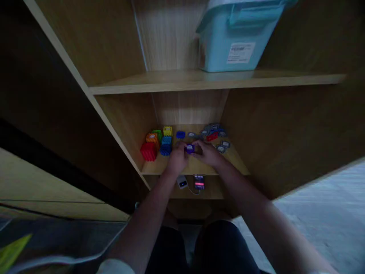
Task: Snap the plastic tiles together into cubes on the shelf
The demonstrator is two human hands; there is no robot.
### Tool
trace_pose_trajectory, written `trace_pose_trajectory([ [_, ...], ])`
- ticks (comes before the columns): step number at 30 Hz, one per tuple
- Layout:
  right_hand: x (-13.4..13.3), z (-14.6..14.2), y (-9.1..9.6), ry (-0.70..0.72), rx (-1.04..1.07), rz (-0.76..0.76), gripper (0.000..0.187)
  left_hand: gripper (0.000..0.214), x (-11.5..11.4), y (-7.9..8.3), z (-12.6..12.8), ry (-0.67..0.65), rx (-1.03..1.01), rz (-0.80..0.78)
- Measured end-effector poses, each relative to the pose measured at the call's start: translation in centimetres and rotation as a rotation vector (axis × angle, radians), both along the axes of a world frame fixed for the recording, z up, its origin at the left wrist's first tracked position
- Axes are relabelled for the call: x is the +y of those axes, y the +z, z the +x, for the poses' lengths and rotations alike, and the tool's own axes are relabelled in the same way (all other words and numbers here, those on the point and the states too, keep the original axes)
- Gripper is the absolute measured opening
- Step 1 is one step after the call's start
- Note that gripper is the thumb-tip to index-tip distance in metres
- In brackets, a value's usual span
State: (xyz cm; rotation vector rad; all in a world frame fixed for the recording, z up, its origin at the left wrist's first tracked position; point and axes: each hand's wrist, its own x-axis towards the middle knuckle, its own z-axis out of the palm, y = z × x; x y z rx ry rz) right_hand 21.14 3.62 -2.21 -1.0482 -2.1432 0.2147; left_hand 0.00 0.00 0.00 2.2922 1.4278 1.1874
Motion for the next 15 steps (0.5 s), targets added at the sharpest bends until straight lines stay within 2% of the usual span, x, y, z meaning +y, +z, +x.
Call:
trace_pose_trajectory([
  [11, -0.4, -0.15, 0.67, -0.027, -0.029, -0.01, 0.055, 0.036, 0.32, -0.29, -0.07, 0.011, -0.044, 0.017],
  [15, -0.67, -0.22, 0.96, -0.007, 0.014, 0.016, 0.047, 0.034, 0.28, -0.22, -0.11, 0.016, -0.047, 0.022],
])
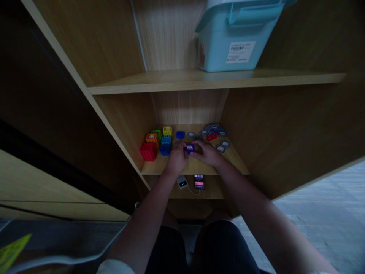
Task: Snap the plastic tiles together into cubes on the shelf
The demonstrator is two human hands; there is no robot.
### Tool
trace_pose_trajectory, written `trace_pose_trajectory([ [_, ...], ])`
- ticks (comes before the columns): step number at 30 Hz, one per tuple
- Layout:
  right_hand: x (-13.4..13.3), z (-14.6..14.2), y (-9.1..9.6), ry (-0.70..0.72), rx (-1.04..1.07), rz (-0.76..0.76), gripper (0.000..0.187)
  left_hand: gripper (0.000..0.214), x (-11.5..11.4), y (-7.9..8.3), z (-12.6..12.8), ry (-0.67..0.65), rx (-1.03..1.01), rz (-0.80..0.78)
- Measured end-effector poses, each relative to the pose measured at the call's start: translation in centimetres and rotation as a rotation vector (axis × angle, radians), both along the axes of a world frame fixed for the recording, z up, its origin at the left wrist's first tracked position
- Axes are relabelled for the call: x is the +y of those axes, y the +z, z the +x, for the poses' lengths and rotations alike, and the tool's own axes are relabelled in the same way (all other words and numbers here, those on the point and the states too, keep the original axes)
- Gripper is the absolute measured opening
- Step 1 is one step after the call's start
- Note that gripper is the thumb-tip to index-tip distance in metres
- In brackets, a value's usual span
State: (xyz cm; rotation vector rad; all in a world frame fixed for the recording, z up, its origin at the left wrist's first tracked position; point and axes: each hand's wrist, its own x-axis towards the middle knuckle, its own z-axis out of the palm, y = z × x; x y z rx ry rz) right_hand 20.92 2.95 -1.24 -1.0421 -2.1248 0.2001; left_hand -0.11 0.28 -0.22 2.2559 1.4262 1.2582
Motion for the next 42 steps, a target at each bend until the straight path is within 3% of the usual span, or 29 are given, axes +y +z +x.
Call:
trace_pose_trajectory([
  [5, -0.22, 0.05, 0.26, 0.038, 0.036, 0.007, 0.034, 0.036, 0.02, -0.01, -0.01, -0.01, -0.024, 0.004],
  [14, -0.22, -0.06, 0.27, 0.039, 0.047, -0.012, 0.033, 0.036, 0.09, -0.12, 0.04, -0.02, -0.032, 0.02],
  [28, 0.17, 0.07, -0.23, 0.049, 0.057, -0.093, 0.049, 0.037, 0.03, -0.03, 0.02, -0.018, -0.044, 0.007],
  [36, -0.02, -0.07, -0.06, 0.062, 0.083, -0.12, 0.048, 0.037, 0.11, -0.14, 0.02, -0.019, -0.032, -0.001],
  [42, -0.52, -0.18, 0.6, 0.022, 0.073, -0.07, 0.042, 0.02, -0.04, 0.17, 0.14, 0.014, -0.047, 0.024],
])
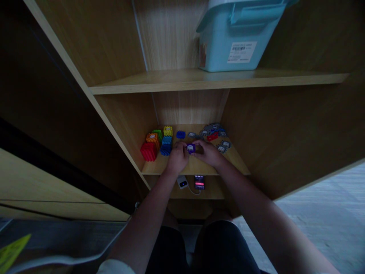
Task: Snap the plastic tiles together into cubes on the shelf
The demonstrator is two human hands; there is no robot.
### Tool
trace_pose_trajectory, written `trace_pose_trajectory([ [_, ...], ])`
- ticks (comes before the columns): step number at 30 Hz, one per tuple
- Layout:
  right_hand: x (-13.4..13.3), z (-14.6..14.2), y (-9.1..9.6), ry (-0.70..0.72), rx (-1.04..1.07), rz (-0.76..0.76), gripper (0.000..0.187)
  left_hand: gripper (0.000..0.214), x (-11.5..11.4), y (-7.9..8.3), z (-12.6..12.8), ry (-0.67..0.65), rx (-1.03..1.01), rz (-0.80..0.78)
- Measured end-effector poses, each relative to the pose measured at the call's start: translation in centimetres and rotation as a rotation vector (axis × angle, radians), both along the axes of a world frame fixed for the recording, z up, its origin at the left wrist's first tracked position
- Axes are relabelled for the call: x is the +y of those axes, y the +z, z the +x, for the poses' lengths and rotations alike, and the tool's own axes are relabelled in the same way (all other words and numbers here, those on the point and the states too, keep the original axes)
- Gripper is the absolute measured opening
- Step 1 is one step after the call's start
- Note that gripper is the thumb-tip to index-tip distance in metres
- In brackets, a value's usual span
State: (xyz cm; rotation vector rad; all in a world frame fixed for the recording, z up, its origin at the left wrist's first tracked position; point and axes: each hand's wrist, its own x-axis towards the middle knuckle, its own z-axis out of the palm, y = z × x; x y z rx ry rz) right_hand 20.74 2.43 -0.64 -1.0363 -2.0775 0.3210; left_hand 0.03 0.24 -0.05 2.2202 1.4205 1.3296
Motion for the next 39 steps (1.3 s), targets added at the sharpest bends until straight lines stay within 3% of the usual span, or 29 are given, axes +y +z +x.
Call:
trace_pose_trajectory([
  [3, -0.2, 0.1, 0.3, -0.032, -0.016, 0.062, 0.042, 0.01, -0.2, 0.3, 0.0, 0.015, -0.031, -0.022],
  [12, -0.8, -0.2, 0.7, -0.048, -0.058, 0.111, 0.043, 0.023, 0.7, -0.1, -0.6, -0.016, -0.21, -0.222],
  [18, -0.5, -0.5, 0.3, 0.008, -0.072, 0.054, 0.039, 0.017, 0.9, -0.2, -0.5, 0.033, -0.068, -0.206],
  [30, 0.2, -0.4, -0.4, -0.034, -0.127, 0.075, 0.028, 0.007, 0.8, 0.2, -0.3, 0.024, -0.007, -0.17],
  [39, 0.3, -0.3, -0.5, -0.078, -0.054, 0.011, 0.038, 0.022, 0.6, 0.3, -0.5, 0.103, -0.051, -0.179],
])
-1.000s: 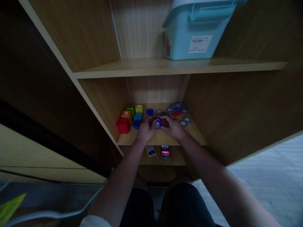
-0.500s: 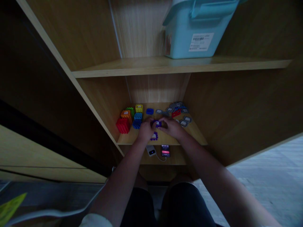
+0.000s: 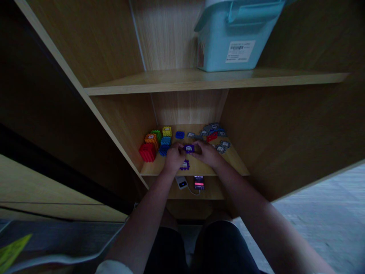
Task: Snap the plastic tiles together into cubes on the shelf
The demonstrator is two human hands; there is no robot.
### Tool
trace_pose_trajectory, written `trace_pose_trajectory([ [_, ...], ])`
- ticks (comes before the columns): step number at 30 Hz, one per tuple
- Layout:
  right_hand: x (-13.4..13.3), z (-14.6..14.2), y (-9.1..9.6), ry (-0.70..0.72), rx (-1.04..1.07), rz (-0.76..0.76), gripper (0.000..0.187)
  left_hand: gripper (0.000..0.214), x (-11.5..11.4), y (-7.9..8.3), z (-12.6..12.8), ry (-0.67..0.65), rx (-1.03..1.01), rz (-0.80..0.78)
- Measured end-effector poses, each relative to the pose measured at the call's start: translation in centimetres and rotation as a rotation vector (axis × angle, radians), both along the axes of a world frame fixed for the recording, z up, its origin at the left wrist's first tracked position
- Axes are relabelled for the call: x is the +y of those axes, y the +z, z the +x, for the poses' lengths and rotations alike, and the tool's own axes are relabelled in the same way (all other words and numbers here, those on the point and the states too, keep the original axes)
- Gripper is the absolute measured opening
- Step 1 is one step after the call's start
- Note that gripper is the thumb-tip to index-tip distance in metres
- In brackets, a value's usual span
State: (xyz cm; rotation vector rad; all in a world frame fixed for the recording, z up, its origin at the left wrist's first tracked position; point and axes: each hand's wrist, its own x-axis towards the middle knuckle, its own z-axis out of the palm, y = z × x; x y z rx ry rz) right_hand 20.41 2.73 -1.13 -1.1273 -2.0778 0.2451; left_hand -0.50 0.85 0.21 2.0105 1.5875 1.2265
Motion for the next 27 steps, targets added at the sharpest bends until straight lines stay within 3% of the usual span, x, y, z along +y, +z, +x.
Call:
trace_pose_trajectory([
  [10, 0.32, 0.24, -0.35, -0.002, -0.003, -0.01, 0.037, 0.027, 0.39, -0.76, -0.06, -0.107, -0.035, -0.038],
  [18, 0.21, 0.47, -0.25, 0.0, 0.034, -0.069, 0.05, 0.021, 0.21, -0.25, 0.0, -0.085, -0.042, -0.039],
  [27, 0.54, 0.46, -0.61, 0.054, 0.092, -0.098, 0.049, 0.024, 0.44, -0.53, 0.04, -0.094, -0.039, -0.068],
])
